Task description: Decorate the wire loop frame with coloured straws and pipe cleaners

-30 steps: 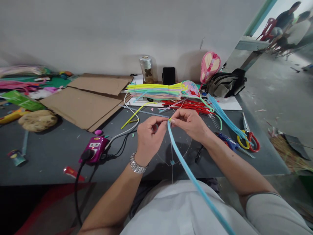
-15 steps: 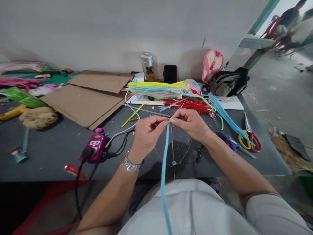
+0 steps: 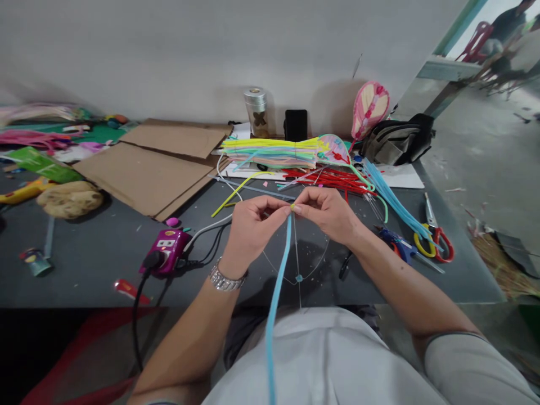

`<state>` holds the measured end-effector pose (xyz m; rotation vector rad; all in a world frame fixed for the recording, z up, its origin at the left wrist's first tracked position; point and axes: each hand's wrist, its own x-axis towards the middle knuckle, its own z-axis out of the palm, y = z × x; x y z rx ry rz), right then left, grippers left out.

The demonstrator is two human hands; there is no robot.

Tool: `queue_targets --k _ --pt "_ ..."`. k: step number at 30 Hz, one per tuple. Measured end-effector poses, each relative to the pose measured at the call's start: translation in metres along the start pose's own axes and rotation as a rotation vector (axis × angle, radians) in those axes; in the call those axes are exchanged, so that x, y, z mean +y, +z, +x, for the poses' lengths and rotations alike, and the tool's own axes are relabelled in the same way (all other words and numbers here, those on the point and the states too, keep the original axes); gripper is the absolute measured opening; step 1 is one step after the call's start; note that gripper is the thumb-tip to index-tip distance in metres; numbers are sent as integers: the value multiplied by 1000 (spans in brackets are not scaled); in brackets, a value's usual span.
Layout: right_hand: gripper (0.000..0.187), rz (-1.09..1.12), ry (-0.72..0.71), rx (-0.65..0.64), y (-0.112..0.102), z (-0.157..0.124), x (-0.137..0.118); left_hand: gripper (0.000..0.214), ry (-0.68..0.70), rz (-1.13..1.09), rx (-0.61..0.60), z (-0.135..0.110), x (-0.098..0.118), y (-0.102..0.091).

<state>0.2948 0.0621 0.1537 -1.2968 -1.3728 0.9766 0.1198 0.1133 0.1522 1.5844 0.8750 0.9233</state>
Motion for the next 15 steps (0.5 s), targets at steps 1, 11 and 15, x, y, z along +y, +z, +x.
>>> queue_targets --k 1,11,15 --pt "20 -10 1 0 0 0 0 19 4 17 1 0 -1 0" --pt "17 -32 37 8 5 1 5 18 100 192 -36 0 -1 -6" --pt "16 -16 43 14 7 1 6 15 120 257 -47 1 0 -7"
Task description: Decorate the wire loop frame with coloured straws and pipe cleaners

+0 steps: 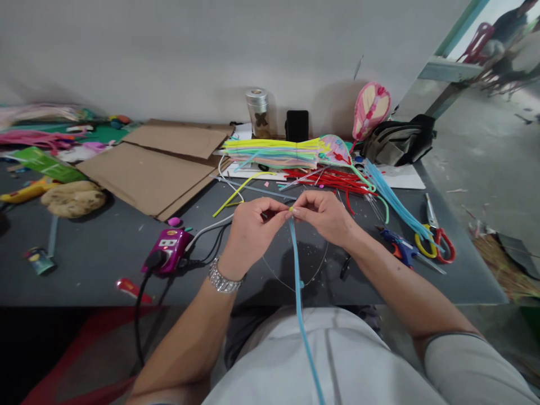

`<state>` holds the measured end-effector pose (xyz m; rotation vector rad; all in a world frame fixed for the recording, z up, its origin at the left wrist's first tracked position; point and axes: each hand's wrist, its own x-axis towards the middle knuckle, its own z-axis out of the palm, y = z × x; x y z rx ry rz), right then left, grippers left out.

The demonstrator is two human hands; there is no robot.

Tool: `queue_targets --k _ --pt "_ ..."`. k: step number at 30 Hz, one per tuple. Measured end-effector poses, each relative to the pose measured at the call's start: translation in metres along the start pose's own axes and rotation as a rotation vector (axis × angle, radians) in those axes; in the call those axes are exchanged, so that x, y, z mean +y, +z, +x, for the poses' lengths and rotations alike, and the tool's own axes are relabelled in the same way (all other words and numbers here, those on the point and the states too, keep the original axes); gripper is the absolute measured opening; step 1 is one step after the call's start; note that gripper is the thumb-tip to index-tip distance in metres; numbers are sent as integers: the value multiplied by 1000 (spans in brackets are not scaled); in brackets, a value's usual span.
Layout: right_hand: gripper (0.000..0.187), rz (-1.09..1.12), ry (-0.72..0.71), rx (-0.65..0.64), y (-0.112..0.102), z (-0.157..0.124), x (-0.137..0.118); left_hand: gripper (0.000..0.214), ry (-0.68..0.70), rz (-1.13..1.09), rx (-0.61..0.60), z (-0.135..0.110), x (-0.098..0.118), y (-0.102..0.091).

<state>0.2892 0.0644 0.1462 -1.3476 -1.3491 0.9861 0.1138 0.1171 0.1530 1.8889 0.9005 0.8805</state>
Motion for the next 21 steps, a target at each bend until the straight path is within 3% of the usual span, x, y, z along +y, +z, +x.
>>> queue_targets --k 7,14,21 --pt "18 -19 50 5 2 0 4 17 1 65 -29 0 -5 2" --pt "20 -21 85 9 2 -2 4 22 -75 2 -130 3 -6 -1" --pt "18 -53 59 52 1 -5 0 25 -130 -106 -158 5 -6 -4"
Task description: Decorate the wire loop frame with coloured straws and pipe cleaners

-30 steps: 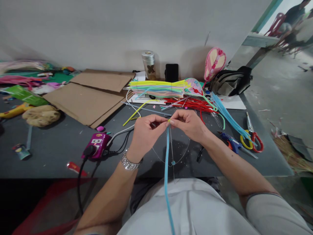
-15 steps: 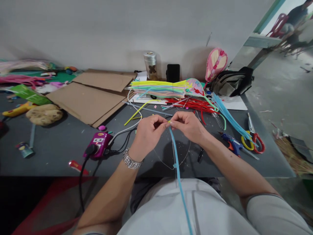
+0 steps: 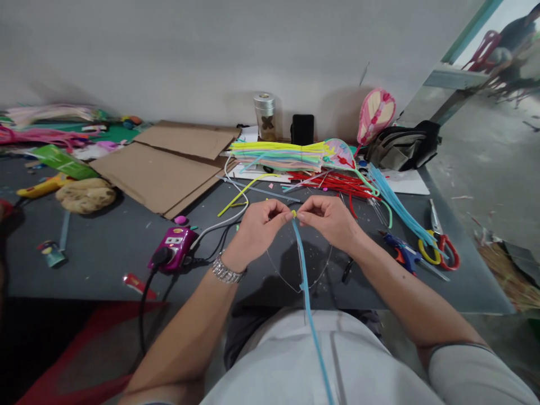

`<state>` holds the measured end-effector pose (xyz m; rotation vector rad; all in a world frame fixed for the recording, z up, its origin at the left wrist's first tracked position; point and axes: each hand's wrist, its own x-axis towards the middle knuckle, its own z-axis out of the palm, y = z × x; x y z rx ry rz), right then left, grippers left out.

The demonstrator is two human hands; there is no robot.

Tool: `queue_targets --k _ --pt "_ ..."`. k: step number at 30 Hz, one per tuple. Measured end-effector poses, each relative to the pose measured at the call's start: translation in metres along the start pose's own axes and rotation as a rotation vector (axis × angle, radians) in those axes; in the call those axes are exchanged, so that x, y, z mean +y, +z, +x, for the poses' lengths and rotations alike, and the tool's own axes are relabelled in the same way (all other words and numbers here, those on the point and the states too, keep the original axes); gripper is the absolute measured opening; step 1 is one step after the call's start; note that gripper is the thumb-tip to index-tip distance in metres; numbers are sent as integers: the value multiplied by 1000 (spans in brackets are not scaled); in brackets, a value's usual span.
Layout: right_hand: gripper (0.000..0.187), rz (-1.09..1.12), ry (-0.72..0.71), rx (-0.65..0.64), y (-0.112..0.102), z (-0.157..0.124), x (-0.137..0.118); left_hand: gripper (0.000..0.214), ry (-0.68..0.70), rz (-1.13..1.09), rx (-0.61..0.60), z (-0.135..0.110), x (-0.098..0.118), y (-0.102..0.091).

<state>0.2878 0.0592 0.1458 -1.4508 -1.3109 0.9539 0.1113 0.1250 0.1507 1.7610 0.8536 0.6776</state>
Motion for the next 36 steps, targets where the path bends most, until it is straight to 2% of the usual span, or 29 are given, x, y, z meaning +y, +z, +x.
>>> queue_targets --k 6,13,24,31,33,36 --pt "15 9 -31 41 2 -1 -5 29 -118 -182 -54 -1 2 0" --pt "14 6 -20 51 3 -2 -6 32 -192 -216 -54 -1 5 -1" --pt "15 -1 2 60 3 -4 -5 36 -178 -206 -80 0 1 1" --pt "17 -44 -2 11 4 -3 -2 32 -229 -316 -117 3 -9 0" --pt "14 -146 -80 49 4 -8 -1 32 -215 -336 -117 3 -9 -1" --pt "11 -473 -382 194 4 -21 4 32 -189 -357 -90 5 -9 -3"
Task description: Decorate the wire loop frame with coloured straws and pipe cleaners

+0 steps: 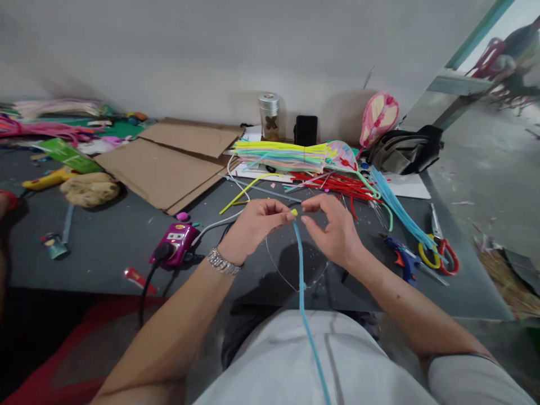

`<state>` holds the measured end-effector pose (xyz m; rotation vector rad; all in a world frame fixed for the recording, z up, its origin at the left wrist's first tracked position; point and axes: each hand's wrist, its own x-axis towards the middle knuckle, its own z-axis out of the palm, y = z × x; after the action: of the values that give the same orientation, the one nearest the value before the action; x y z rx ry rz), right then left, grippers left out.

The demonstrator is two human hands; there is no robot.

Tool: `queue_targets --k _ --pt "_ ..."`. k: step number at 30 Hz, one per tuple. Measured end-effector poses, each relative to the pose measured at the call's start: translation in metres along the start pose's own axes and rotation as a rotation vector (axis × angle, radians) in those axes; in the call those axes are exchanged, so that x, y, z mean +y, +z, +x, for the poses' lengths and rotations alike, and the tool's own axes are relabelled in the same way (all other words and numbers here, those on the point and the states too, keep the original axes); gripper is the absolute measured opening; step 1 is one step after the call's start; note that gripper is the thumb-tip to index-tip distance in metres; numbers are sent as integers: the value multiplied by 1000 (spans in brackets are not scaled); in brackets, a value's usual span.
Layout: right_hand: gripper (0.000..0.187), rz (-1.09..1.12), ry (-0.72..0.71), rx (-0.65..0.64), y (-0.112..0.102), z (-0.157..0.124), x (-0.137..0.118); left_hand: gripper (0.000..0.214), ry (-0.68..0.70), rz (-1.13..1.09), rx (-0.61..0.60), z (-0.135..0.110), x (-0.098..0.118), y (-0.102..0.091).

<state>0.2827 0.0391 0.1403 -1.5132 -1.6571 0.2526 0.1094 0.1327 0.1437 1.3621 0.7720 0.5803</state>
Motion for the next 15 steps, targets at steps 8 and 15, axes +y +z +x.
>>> queue_targets --k 8,15 --pt "21 -425 -478 -38 3 -27 5 42 -20 -52 25 3 1 1" --pt "21 -413 -592 115 7 -21 13 38 -34 -74 15 2 2 4"
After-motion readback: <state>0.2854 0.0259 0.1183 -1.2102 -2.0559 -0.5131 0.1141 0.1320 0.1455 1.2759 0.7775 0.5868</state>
